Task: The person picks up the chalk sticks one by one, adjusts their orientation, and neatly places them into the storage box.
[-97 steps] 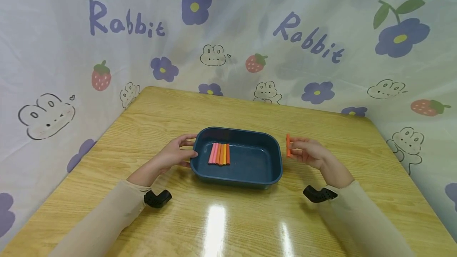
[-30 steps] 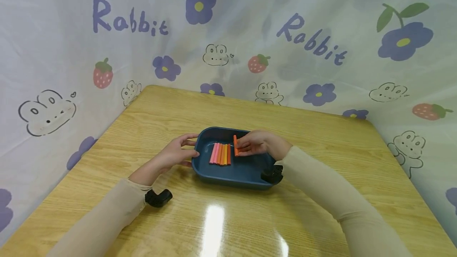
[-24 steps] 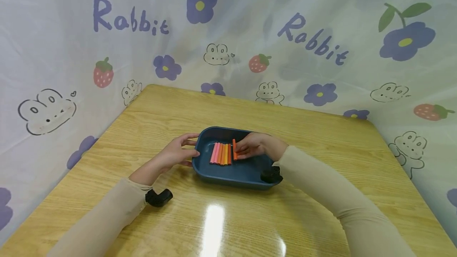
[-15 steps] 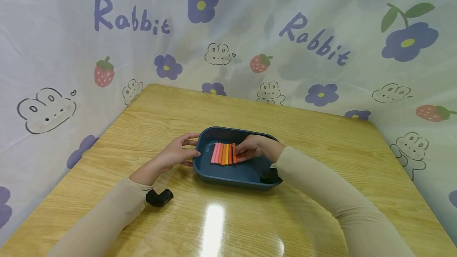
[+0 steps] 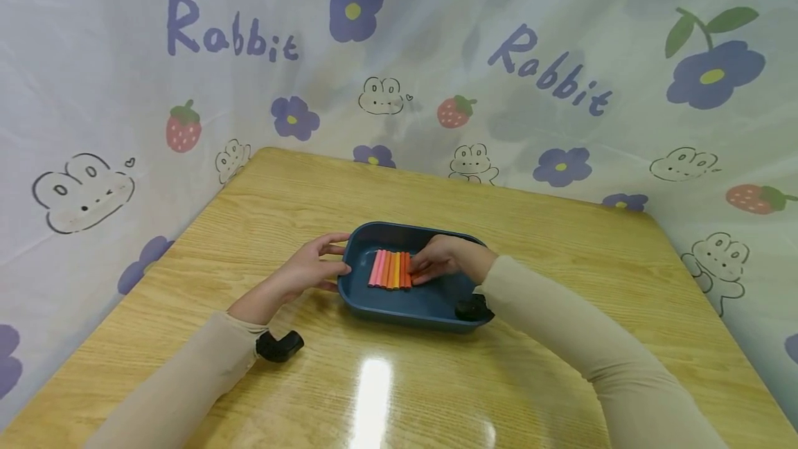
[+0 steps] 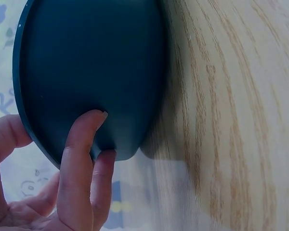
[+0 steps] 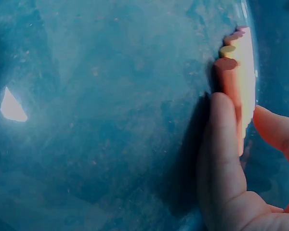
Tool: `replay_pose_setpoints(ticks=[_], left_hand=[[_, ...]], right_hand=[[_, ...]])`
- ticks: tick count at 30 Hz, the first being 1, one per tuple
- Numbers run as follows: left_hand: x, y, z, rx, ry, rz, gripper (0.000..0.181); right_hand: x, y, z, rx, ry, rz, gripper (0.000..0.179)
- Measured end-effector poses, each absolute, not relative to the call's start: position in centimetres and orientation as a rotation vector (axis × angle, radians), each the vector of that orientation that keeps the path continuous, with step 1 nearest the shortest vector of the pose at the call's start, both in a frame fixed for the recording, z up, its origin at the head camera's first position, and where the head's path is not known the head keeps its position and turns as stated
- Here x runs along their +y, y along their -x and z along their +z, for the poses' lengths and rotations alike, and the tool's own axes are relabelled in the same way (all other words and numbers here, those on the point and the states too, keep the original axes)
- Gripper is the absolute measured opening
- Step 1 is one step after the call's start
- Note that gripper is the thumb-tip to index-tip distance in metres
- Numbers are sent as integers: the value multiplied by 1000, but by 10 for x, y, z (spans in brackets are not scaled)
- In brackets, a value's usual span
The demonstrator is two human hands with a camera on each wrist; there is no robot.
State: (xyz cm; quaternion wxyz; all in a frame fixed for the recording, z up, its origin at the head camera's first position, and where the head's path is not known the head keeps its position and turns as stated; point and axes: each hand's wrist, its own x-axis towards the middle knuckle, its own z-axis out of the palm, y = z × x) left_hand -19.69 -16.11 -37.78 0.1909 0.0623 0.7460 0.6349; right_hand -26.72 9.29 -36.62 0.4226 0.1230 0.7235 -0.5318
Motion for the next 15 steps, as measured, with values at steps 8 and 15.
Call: replay_pose_setpoints(ticks=[8,15], left_hand=[[-160,198,-379,2099,-192,1786,62],[-161,197,-380,2098,-196,1788,63]], right_hand=[[100,267,-364,1791,-233,-1387,25],[108,267,-359,1750,-122,-1422,33]])
